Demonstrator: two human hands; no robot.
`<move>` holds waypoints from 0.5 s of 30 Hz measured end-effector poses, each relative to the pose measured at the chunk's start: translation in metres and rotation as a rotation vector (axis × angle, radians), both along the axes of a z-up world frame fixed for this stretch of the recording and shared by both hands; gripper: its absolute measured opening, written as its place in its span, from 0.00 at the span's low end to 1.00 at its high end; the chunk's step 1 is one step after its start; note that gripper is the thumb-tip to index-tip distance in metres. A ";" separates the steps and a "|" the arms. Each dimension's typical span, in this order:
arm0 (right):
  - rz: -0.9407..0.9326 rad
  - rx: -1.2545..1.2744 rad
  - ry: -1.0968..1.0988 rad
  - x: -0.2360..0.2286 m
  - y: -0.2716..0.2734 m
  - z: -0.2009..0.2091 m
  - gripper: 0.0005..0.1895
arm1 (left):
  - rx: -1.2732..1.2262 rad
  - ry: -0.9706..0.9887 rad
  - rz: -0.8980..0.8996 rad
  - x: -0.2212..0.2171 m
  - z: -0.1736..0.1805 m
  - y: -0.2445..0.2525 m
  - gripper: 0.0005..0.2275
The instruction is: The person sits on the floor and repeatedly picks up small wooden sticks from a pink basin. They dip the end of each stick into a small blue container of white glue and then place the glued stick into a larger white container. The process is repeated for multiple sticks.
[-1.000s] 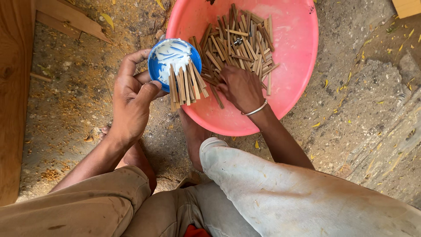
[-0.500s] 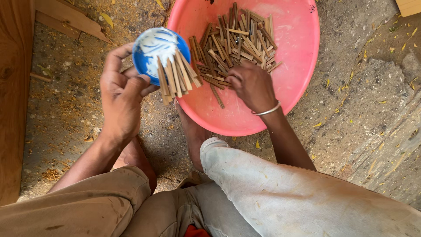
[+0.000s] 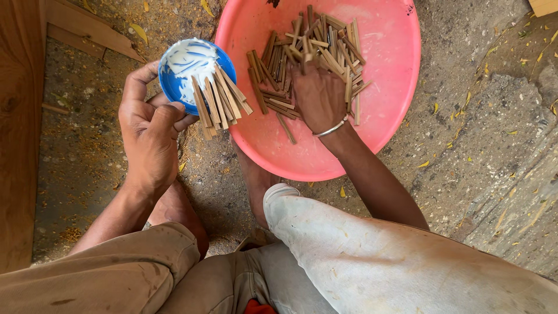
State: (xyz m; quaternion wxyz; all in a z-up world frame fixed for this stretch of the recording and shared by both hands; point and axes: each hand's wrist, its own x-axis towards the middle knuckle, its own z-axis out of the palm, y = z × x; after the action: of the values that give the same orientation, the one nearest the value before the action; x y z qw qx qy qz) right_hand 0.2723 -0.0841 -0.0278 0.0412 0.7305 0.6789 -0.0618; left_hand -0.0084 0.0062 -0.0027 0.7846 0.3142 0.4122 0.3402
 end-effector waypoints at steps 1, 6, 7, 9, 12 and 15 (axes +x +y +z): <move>-0.029 -0.026 0.080 0.001 0.000 0.000 0.11 | -0.003 0.000 0.002 0.000 0.000 0.000 0.20; -0.037 -0.083 0.457 0.003 -0.001 0.000 0.05 | -0.005 0.007 -0.016 0.000 0.001 0.000 0.20; -0.050 -0.096 0.456 0.001 0.000 -0.001 0.07 | 0.006 0.006 -0.024 0.001 0.001 0.000 0.20; -0.073 -0.124 0.456 -0.003 0.002 -0.003 0.11 | 0.029 0.007 -0.039 0.001 0.001 0.000 0.20; -0.105 -0.255 0.402 -0.007 -0.002 -0.005 0.11 | 0.012 0.002 -0.030 0.002 0.001 0.000 0.19; -0.085 -0.224 0.407 -0.004 -0.005 -0.007 0.11 | 0.022 0.037 -0.052 0.003 0.001 0.001 0.21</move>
State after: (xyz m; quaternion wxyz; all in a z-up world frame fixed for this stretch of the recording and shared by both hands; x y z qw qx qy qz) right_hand 0.2680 -0.0892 -0.0351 -0.0184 0.7217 0.6308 -0.2845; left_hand -0.0058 0.0070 -0.0020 0.7819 0.3398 0.4146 0.3181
